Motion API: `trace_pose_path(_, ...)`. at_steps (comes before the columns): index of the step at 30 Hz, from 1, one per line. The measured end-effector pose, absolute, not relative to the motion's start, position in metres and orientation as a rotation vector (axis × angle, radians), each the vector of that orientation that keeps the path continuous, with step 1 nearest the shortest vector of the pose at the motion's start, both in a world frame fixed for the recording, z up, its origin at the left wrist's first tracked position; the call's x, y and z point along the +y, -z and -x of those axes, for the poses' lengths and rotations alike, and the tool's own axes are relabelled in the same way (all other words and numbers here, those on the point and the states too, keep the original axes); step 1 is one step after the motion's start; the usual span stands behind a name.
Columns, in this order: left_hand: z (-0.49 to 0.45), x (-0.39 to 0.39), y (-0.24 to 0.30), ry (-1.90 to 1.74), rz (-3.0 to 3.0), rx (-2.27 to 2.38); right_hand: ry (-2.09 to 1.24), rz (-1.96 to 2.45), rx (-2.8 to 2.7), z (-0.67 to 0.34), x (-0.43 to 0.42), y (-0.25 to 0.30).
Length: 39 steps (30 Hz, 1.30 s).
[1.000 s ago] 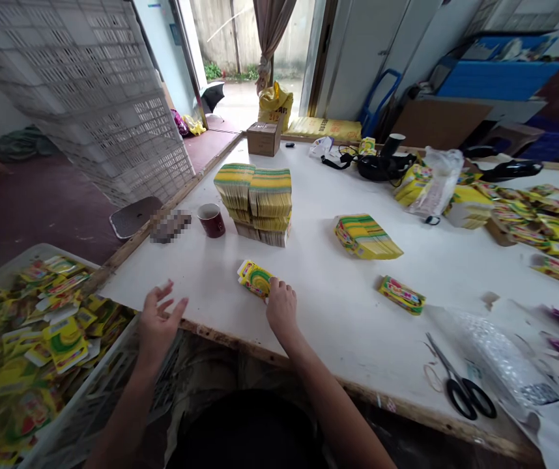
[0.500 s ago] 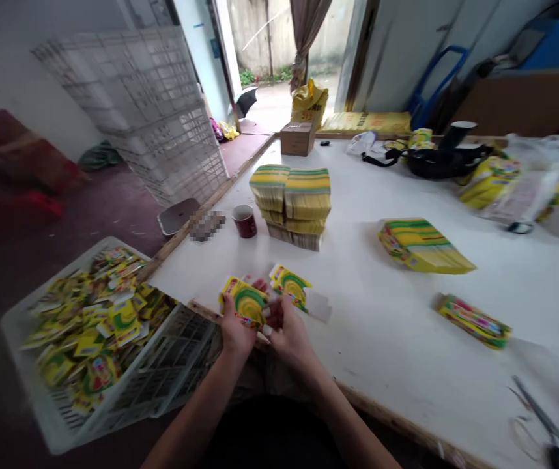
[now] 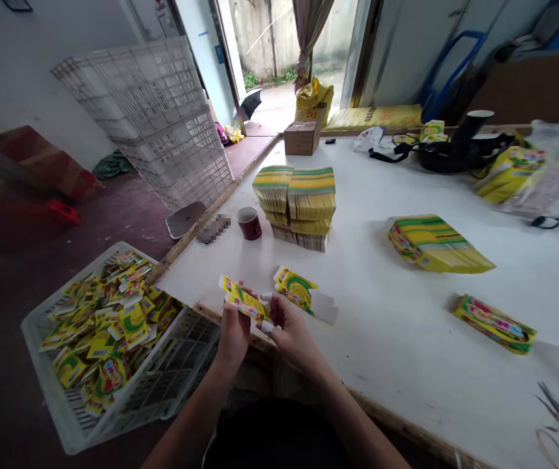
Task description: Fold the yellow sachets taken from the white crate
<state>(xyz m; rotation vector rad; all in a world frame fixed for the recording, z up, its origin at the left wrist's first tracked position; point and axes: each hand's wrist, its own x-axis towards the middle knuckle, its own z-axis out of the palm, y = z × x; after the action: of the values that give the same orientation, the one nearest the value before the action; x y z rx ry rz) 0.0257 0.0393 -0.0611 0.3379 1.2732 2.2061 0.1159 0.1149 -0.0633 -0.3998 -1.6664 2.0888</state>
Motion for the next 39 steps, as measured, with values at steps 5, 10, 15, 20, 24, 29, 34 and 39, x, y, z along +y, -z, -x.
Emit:
trace_pose_path(5, -0.014, 0.029, 0.066, -2.135, -0.397, 1.467, -1.799, 0.565, -1.887, -0.122, 0.132, 0.063)
trace_pose_path(10, 0.024, 0.008, 0.028, -1.925, -0.96, 1.68, -1.004, 0.405, -2.219, -0.133, 0.152, 0.052)
trace_pose_path(15, 0.025, 0.006, 0.006, -0.995, -1.363, 1.984, -0.599, 0.024, -2.359, -0.131, 0.145, 0.034)
trace_pose_path(20, -0.002, 0.021, 0.029, -1.104, -1.102, 2.2, -0.715, 0.306, -1.984, -0.125, 0.11, 0.052)
trace_pose_path(24, -0.003, 0.019, 0.041, -1.126, -1.097, 2.389, -1.32, 0.463, -1.744, -0.127, 0.103, 0.062)
trace_pose_path(29, -0.007, 0.011, 0.047, -1.183, -1.459, 2.2, -2.007, 0.714, -1.45, -0.121, 0.132, 0.043)
trace_pose_path(34, -0.023, 0.009, 0.052, -1.517, -1.454, 1.982, -2.735, 0.694, -0.911, -0.11, 0.12, 0.044)
trace_pose_path(39, -0.02, 0.013, 0.048, -1.616, -1.297, 1.963, -2.752, 0.242, -0.821, -0.115, 0.102, 0.061)
